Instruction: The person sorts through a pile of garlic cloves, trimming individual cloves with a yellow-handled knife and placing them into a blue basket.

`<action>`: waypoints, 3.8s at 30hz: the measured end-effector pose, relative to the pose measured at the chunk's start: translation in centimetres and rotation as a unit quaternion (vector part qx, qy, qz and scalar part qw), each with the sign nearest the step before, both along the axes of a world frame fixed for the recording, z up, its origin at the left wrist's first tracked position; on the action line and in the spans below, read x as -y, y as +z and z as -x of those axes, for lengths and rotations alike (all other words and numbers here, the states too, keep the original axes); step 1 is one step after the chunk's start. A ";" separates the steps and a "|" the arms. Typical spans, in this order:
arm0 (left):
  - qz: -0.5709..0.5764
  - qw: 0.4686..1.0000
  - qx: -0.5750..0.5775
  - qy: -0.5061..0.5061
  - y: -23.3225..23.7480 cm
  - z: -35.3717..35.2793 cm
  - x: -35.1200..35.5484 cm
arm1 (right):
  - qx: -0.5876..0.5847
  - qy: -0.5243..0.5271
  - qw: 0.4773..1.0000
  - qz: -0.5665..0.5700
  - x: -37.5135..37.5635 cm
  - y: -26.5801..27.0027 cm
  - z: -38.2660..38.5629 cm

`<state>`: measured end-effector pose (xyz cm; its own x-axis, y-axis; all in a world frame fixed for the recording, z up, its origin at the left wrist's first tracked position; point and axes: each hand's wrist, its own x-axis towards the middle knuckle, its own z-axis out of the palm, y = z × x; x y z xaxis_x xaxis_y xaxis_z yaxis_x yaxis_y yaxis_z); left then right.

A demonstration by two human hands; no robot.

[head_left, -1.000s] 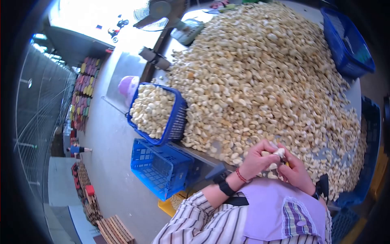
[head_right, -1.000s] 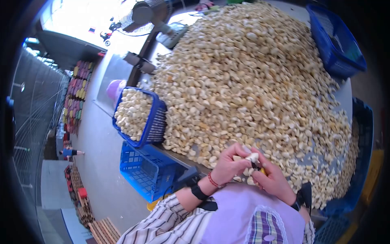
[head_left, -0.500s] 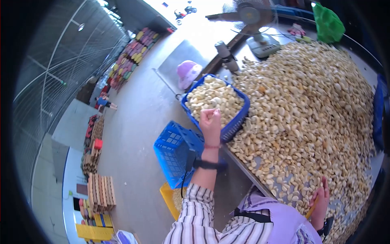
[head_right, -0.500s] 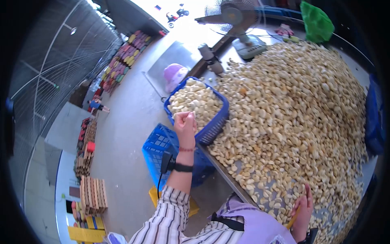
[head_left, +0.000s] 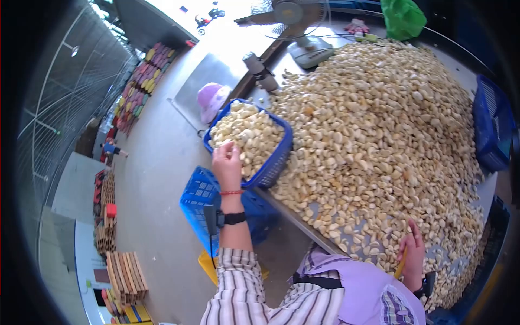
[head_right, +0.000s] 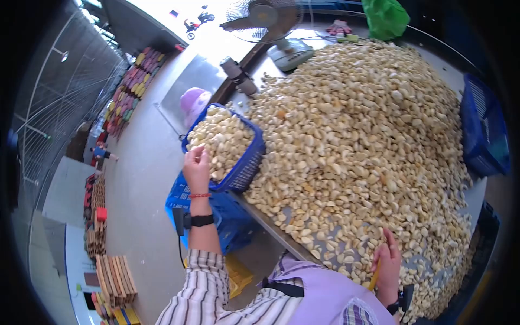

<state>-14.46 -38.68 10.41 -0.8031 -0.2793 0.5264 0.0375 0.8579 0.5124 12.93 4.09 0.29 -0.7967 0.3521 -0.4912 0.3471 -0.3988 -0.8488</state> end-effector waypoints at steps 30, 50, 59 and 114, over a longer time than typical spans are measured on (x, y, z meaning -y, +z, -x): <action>-0.454 0.701 0.361 -0.416 -6.0 -12.6 -20.5 | -0.059 0.106 0.992 -0.030 2.3 2.8 0.3; -0.472 0.586 0.474 -0.457 -5.0 -16.1 -24.3 | -0.061 0.275 0.941 -0.188 0.9 5.7 0.9; -0.483 0.585 0.454 -0.467 -6.4 -15.4 -24.3 | -0.122 0.300 0.939 -0.117 0.7 4.5 1.2; 0.009 0.964 0.263 -0.044 3.6 0.6 4.8 | -0.023 -0.008 0.994 0.105 -0.2 0.3 0.2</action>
<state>-15.05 -43.51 14.05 -0.9804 -0.1920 0.0434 -0.1502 0.8723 0.4653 12.77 4.32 0.60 -0.8154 0.2577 -0.5183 0.3022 -0.5743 -0.7609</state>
